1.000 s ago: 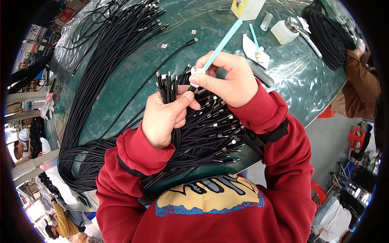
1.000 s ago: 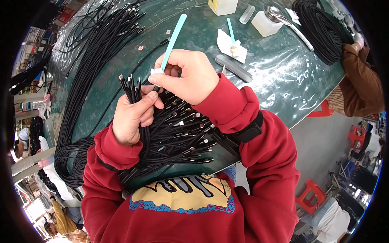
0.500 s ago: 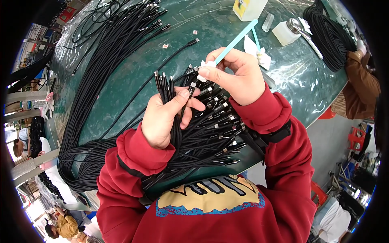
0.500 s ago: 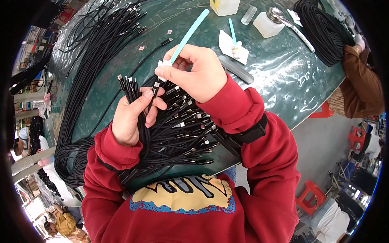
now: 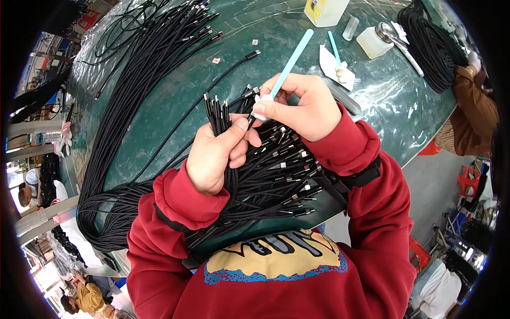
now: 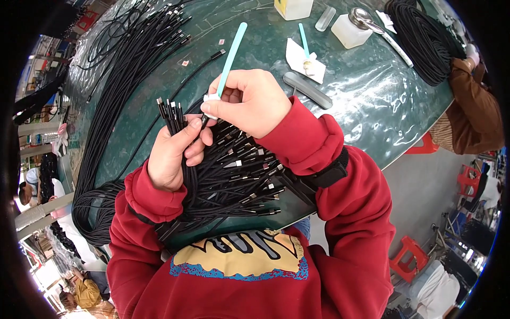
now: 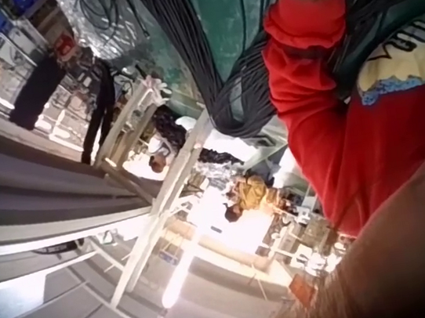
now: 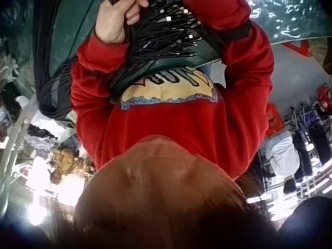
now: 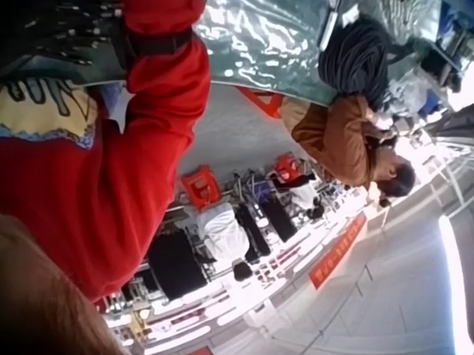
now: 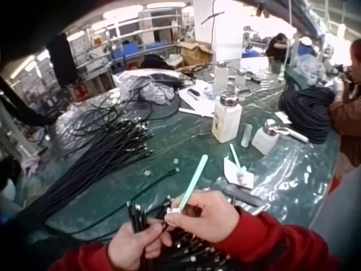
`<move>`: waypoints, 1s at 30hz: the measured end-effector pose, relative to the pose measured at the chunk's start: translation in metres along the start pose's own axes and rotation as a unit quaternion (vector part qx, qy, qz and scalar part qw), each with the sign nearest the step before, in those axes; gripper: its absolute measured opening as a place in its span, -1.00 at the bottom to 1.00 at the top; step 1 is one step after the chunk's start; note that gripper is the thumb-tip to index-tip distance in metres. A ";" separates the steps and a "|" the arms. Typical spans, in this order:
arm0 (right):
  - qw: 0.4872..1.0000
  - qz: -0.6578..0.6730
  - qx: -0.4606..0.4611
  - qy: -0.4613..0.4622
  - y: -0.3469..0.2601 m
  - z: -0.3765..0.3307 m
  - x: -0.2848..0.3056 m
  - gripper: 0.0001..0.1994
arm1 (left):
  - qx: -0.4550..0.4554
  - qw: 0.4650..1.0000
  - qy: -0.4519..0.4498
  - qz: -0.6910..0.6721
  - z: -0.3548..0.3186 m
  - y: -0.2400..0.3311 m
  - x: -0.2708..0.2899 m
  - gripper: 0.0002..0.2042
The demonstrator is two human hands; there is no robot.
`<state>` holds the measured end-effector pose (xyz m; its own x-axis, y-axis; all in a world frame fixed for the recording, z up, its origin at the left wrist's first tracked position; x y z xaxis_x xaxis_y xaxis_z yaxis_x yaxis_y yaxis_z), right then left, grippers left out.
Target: The person gathers a bundle of cables, selects individual ends to wipe with a cloth-tipped tool, and scrapes the connectors with a small blade. After cleaning several cable ends one by one, the person sets the bundle back down on the work surface.
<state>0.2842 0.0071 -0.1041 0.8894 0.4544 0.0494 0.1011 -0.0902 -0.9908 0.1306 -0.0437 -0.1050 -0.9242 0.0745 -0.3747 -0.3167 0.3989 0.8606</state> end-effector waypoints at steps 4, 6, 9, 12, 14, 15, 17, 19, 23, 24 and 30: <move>0.998 0.061 0.017 0.008 -0.003 0.002 -0.003 -0.91 | 0.000 1.000 -0.002 0.008 0.000 0.003 0.000 -0.80; 0.999 0.043 0.015 0.006 -0.004 0.002 -0.004 -0.91 | 0.001 1.000 -0.004 0.011 -0.001 0.002 -0.001 -0.80; 1.000 0.006 0.013 0.003 -0.006 0.003 -0.003 -0.91 | -0.003 1.000 0.007 0.002 -0.001 0.000 0.000 -0.80; 1.000 0.014 0.000 0.001 -0.005 0.001 0.004 -0.91 | -0.002 1.000 0.002 0.005 -0.001 0.001 -0.001 -0.79; 1.000 0.010 0.009 0.010 -0.006 0.003 0.000 -0.91 | -0.001 1.000 -0.001 0.007 -0.001 0.001 -0.001 -0.79; 1.000 0.006 0.017 0.019 -0.006 0.005 -0.003 -0.91 | -0.003 1.000 0.001 0.006 -0.001 0.002 -0.002 -0.79; 0.999 0.002 0.026 0.029 -0.005 0.004 -0.003 -0.91 | -0.008 1.000 0.005 0.005 -0.001 0.002 -0.002 -0.80; 0.998 -0.015 0.049 0.044 -0.003 0.004 0.002 -0.90 | -0.006 1.000 0.006 0.008 -0.001 0.002 -0.002 -0.80; 0.997 -0.035 0.048 0.052 -0.003 0.003 -0.001 -0.90 | -0.003 1.000 0.006 0.011 -0.002 0.001 -0.001 -0.80; 0.997 -0.041 0.041 0.054 -0.004 0.003 -0.002 -0.90 | -0.003 1.000 0.002 0.008 -0.001 0.001 0.000 -0.80; 0.998 -0.006 0.043 0.051 -0.003 0.004 0.000 -0.91 | 0.001 1.000 0.002 0.012 -0.001 0.002 0.000 -0.80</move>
<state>0.2819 0.0103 -0.1014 0.9296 0.3620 0.0699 0.0774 -0.0063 -0.9970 0.1296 -0.0437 -0.1035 -0.9324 0.0794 -0.3527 -0.2947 0.3981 0.8687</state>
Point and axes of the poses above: each hand's wrist, its own z-axis towards the middle knuckle, its own x-axis out of the back of the hand, y = z × x, the point moved 2 cm from there along z, towards the middle knuckle, and after that the axes turned 10 degrees about -x, right-handed, at the moved point
